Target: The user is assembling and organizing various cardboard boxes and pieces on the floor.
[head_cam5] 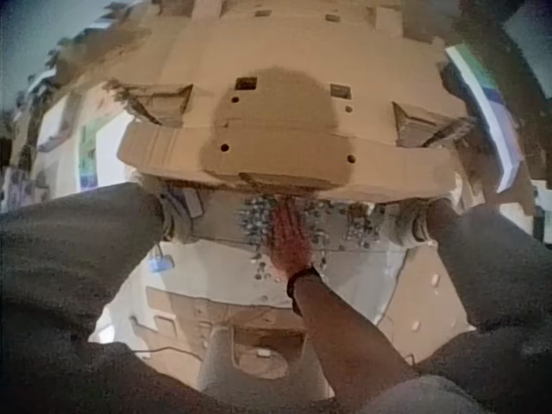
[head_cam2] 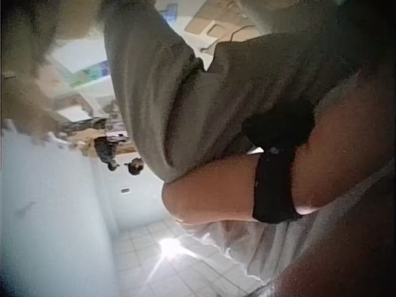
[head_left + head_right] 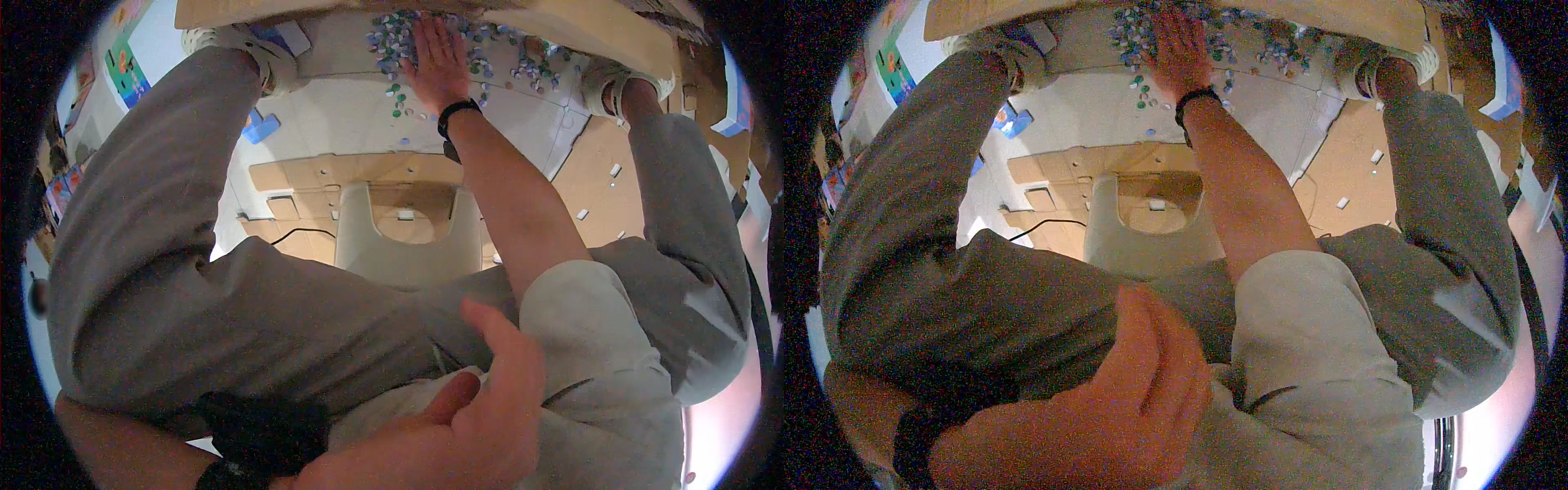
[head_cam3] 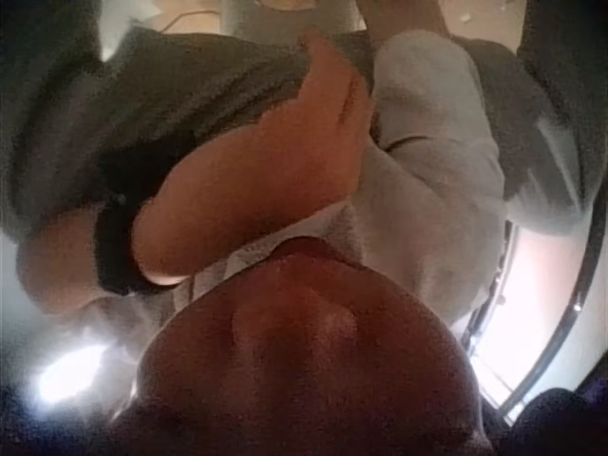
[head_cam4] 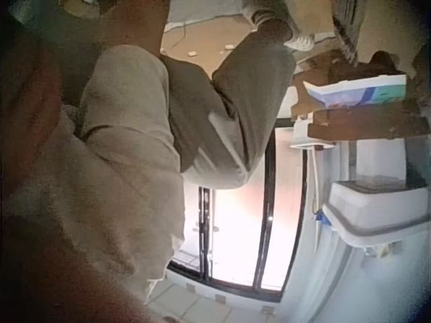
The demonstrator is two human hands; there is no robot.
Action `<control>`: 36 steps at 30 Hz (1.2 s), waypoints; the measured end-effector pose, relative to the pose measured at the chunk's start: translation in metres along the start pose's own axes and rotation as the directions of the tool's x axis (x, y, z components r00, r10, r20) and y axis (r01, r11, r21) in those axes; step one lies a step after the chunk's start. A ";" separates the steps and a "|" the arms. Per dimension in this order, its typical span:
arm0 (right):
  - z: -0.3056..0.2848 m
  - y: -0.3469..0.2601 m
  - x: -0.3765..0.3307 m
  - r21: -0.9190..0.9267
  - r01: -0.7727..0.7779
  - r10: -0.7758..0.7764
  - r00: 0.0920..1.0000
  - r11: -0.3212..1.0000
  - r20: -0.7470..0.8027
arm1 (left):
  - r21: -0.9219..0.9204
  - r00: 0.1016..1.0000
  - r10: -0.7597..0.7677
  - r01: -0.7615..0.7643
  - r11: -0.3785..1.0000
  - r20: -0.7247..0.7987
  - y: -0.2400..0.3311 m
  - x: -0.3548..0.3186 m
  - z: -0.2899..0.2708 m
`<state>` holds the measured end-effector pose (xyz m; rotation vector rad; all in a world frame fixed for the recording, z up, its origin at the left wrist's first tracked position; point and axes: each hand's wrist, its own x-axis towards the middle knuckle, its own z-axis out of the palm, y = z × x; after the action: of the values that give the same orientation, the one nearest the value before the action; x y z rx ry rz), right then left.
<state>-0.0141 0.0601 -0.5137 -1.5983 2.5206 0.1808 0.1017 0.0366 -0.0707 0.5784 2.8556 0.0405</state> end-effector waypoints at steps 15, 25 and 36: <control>0.002 -0.002 0.010 0.070 0.211 -0.201 0.971 0.975 -0.127 | -0.148 0.976 0.152 -0.129 0.981 0.155 -0.039 -0.003 -0.014; -0.007 -0.004 0.015 0.021 0.221 -0.218 0.971 0.975 -0.098 | -0.313 0.975 0.087 -0.018 0.950 0.207 -0.034 -0.004 -0.021; 0.009 0.002 0.003 0.074 0.259 -0.253 0.964 0.963 -0.081 | -0.159 0.988 0.063 -0.040 0.987 0.139 -0.042 -0.004 -0.019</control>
<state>-0.0163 0.0603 -0.5230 -1.9051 2.3055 -0.0136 0.0855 -0.0030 -0.0546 0.5970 2.6682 0.2193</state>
